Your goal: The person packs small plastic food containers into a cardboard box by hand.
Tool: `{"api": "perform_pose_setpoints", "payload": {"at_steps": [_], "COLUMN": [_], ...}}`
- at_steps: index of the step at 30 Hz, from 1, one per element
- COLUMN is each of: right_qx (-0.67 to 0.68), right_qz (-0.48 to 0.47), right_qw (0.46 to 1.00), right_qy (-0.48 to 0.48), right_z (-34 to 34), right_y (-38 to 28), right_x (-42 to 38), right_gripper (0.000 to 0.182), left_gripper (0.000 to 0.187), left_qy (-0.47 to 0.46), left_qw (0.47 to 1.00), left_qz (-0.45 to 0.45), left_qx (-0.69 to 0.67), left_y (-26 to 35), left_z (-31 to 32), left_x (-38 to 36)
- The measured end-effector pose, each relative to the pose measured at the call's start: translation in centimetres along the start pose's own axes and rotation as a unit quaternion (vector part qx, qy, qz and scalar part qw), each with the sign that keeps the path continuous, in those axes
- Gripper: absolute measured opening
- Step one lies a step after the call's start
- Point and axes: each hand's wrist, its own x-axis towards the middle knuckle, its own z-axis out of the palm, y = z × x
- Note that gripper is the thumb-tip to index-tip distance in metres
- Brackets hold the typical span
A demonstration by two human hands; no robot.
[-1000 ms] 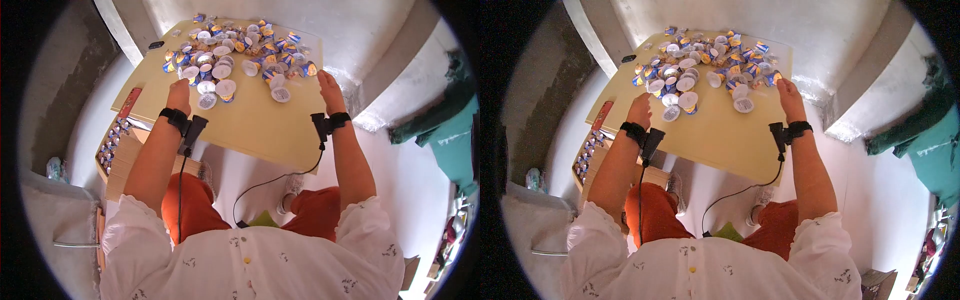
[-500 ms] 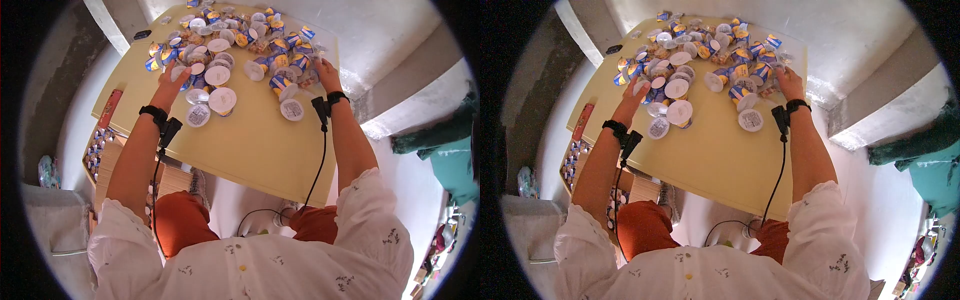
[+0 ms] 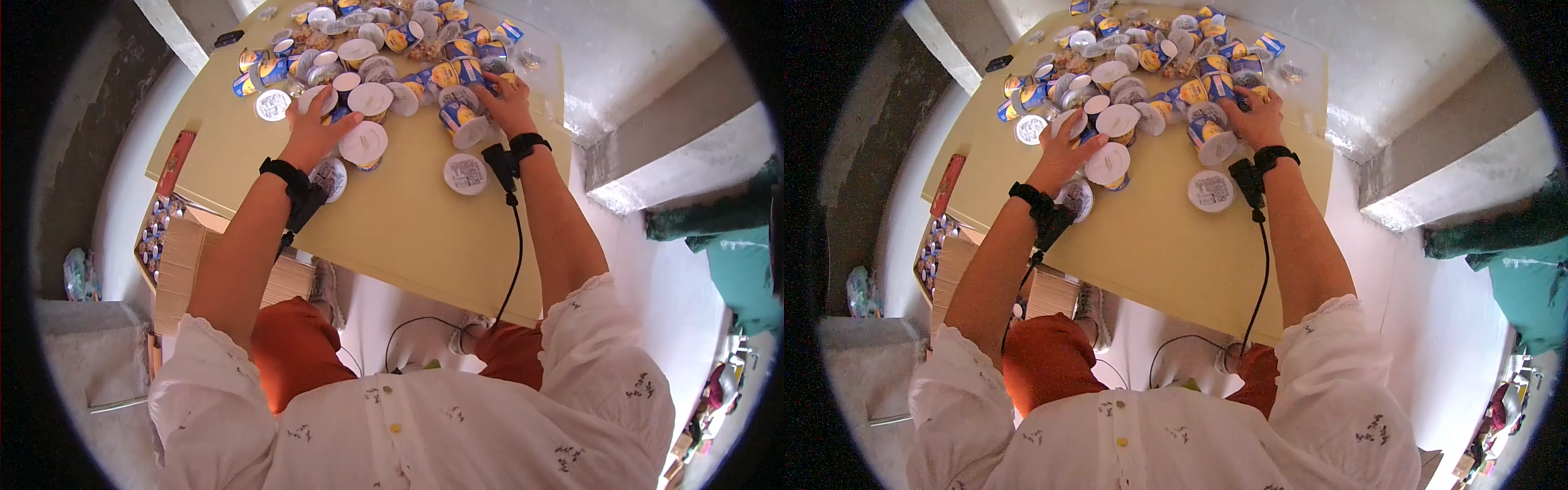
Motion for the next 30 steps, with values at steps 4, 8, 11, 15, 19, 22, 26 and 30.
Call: {"api": "perform_pose_setpoints", "payload": {"at_steps": [4, 8, 11, 15, 19, 22, 26, 30], "right_qx": [-0.009, 0.066, 0.057, 0.134, 0.173, 0.193, 0.122, 0.051], "right_qz": [-0.043, -0.052, -0.082, -0.063, -0.063, -0.047, 0.014, -0.033], "right_qw": [0.999, 0.996, 0.995, 0.987, 0.974, 0.977, 0.981, 0.982], "right_qy": [0.023, -0.014, 0.003, -0.062, -0.130, -0.080, -0.149, -0.177], "right_z": [-0.4, 0.5, 1.2, 2.5, 2.0, 0.5, -3.1, -1.8], "right_y": [0.4, -0.6, -1.1, -4.0, -7.3, -7.1, -5.6, -4.9], "right_x": [-2.3, -4.1, -5.6, -8.2, -10.1, -10.3, -11.4, -12.9], "right_gripper": [0.057, 0.058, 0.059, 0.062, 0.064, 0.055, 0.042, 0.040], "left_gripper": [0.092, 0.086, 0.084, 0.084, 0.083, 0.082, 0.080, 0.077], "left_qy": [-0.001, -0.003, -0.002, -0.001, 0.000, -0.011, -0.053, -0.019], "left_qw": [0.999, 0.998, 0.998, 0.996, 0.999, 1.000, 0.979, 0.977], "left_qz": [0.008, -0.008, -0.010, 0.002, 0.022, 0.021, -0.041, -0.100], "left_qx": [-0.048, -0.054, -0.060, -0.087, -0.023, -0.019, -0.193, -0.188], "left_y": [0.7, 1.4, 2.1, 1.5, 1.9, 1.9, 4.5, 4.8], "left_z": [0.8, 1.4, 2.0, 2.8, 2.3, 1.6, -1.4, -1.9], "left_x": [-1.2, -2.3, -3.3, -3.7, -4.8, -5.3, -7.8, -9.5]}}
